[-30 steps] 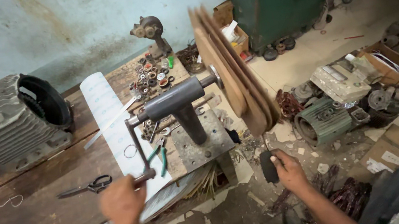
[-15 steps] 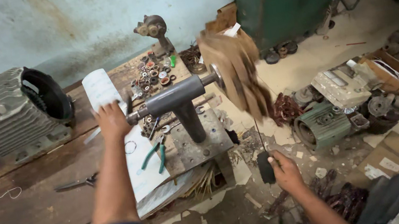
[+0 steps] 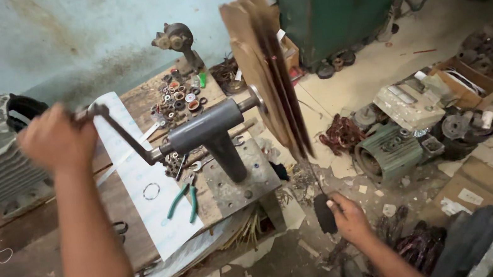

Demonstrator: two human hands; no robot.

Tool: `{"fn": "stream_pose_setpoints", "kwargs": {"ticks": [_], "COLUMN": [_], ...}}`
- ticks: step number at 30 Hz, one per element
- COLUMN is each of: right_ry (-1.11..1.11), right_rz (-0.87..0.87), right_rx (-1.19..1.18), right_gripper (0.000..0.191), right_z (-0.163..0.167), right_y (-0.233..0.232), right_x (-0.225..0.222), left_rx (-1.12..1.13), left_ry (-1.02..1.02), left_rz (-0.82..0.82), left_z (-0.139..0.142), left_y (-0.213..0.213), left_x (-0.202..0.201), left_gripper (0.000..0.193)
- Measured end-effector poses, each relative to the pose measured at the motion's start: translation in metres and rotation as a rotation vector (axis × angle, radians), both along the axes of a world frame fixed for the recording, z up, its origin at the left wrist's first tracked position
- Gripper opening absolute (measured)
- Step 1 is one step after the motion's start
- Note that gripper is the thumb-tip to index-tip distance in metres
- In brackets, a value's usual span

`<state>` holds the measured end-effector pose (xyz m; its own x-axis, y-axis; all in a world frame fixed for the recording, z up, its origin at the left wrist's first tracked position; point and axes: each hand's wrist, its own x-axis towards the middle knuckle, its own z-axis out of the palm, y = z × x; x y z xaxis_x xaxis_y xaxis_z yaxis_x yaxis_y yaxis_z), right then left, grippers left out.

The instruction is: The person fits a cardboard template onto a hand-cranked winding machine, threads a length of wire, and turns the crank handle to wind wire onto the machine spindle while holding a sanding block. They work the crank repeatedly and handle the wire and small parts at the workbench.

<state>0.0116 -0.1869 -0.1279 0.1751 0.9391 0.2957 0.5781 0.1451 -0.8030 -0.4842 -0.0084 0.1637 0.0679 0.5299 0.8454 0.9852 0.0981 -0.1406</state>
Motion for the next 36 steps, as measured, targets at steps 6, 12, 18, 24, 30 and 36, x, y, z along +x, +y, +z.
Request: {"fn": "stream_pose_setpoints", "kwargs": {"ticks": [6, 12, 18, 24, 30, 36], "right_ry": [0.083, 0.195, 0.14, 0.06, 0.167, 0.173], "right_rz": [0.049, 0.045, 0.058, 0.045, 0.08, 0.071], "right_rx": [-0.129, -0.246, -0.117, -0.109, -0.039, -0.104], "right_gripper": [0.024, 0.025, 0.025, 0.025, 0.022, 0.022], "right_z": [0.0, 0.003, -0.001, 0.0, -0.008, -0.005], "right_y": [0.002, 0.002, 0.005, 0.009, 0.006, 0.002], "right_x": [-0.002, 0.002, 0.004, 0.002, 0.006, 0.005], "left_rx": [-0.614, -0.461, -0.034, -0.32, -0.581, -0.169], "left_ry": [-0.198, -0.154, -0.012, 0.108, -0.166, -0.115], "left_rz": [0.054, -0.04, 0.064, 0.071, -0.051, 0.015], "left_z": [-0.107, -0.167, -0.025, -0.073, -0.193, -0.091], "left_y": [0.041, -0.158, -0.088, 0.052, -0.09, -0.164], "left_x": [0.042, 0.066, 0.022, 0.01, 0.057, 0.032], "left_gripper": [0.025, 0.031, 0.034, 0.083, 0.057, 0.027]}}
